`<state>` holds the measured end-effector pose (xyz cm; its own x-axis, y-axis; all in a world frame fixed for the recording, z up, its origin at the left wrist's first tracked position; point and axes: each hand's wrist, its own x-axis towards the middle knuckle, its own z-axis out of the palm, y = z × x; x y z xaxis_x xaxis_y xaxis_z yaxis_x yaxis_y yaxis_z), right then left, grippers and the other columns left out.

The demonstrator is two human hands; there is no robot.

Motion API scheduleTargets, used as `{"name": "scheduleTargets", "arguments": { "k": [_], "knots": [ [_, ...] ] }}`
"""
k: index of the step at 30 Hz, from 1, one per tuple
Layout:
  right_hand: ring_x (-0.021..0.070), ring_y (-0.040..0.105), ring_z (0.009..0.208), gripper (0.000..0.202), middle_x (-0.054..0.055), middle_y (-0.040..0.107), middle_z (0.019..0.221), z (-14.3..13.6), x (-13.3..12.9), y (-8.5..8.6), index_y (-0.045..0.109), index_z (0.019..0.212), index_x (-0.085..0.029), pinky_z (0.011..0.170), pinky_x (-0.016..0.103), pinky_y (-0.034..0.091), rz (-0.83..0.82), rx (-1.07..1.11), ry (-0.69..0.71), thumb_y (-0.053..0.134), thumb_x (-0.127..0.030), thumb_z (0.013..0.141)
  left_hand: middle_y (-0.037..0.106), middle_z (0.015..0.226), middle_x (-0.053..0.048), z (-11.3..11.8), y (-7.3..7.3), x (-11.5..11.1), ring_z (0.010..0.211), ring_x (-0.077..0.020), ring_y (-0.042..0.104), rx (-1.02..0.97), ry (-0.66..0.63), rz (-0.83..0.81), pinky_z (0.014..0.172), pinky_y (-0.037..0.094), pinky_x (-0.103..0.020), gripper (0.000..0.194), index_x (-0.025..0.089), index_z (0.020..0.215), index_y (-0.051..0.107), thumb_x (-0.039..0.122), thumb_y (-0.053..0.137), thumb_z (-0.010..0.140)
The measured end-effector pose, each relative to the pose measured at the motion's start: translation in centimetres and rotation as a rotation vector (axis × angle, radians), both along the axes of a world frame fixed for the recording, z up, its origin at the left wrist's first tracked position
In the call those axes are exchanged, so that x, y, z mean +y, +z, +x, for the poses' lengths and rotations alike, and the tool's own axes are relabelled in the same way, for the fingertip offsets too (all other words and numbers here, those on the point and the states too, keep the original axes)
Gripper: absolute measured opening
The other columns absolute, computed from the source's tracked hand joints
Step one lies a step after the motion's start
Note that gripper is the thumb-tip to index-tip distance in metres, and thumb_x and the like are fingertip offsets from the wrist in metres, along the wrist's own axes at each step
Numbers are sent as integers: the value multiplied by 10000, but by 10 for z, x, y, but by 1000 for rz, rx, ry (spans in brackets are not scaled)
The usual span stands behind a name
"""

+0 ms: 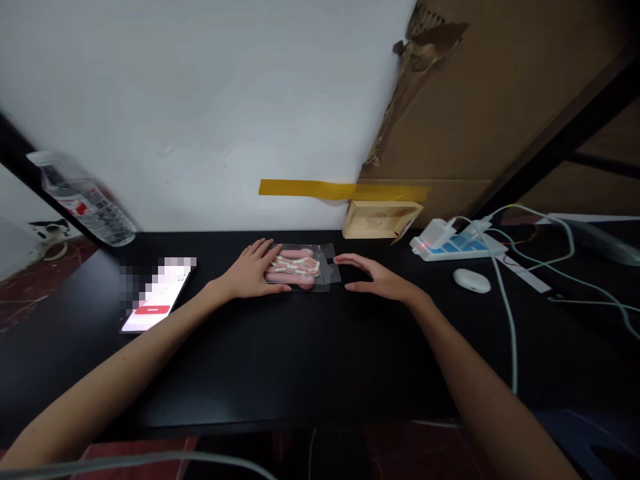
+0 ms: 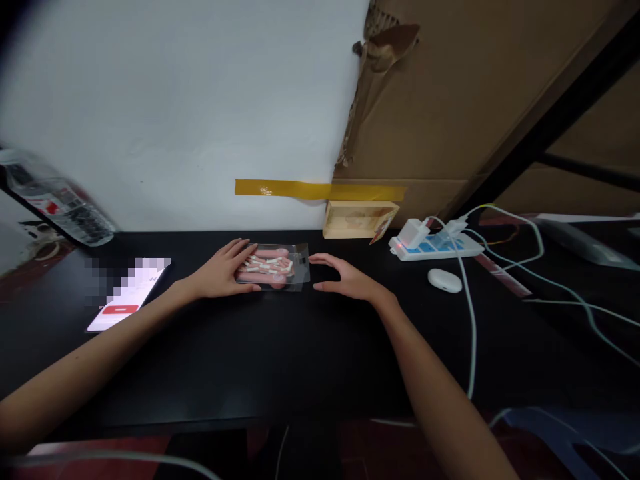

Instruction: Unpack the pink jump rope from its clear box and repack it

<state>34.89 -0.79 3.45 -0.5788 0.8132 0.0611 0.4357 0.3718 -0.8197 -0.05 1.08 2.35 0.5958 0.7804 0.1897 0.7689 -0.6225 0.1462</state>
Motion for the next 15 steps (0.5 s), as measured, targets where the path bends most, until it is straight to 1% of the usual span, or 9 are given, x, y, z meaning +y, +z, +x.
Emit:
{"name": "scheduleTargets", "arguments": {
  "k": [2,4,7,10,12,15],
  "knots": [
    [313,440,1424,813,115,479,1530,-4,-2,-2,441,1461,-267,1201,546,326,52,-75,-73,794,-489,763,303,1610,-207,-1,0,1,1492,-426,231,26,22,6,1180,205,-613,1087,163,1561,282,906,435,783],
    [341,432,1426,892,134,456,1548,-13,-3,-8,416,1490,-260,1197,570,325,132,-146,-153,811,-524,735,300,1612,-205,-1,0,1,1498,-427,214,51,16,23,1184,167,-631,1068,174,1563,273,902,420,796],
    [373,448,1407,871,163,477,1524,-26,-3,-23,405,1503,-244,1167,613,349,269,-194,-228,762,-562,775,293,1618,-195,0,-1,1,1513,-409,179,57,-26,50,1203,138,-606,1047,170,1568,252,887,402,820],
    [383,426,1421,805,169,478,1521,-33,-1,-35,393,1512,-236,1164,623,345,372,-239,-240,691,-558,837,271,1627,-191,0,-2,2,1523,-380,163,58,-47,57,1218,139,-563,1049,154,1571,239,885,383,832],
    [372,412,1434,775,173,462,1533,-33,-1,-38,377,1523,-228,1174,610,335,397,-257,-233,645,-552,872,263,1629,-189,0,-2,2,1527,-363,162,71,-41,55,1225,136,-538,1063,149,1572,242,898,360,827],
    [335,366,1468,754,167,393,1583,-29,-1,-35,321,1557,-221,1198,572,314,401,-239,-226,573,-544,924,255,1628,-200,1,-2,1,1524,-356,181,79,-6,56,1227,135,-518,1090,130,1568,263,913,342,815]
  ]
}}
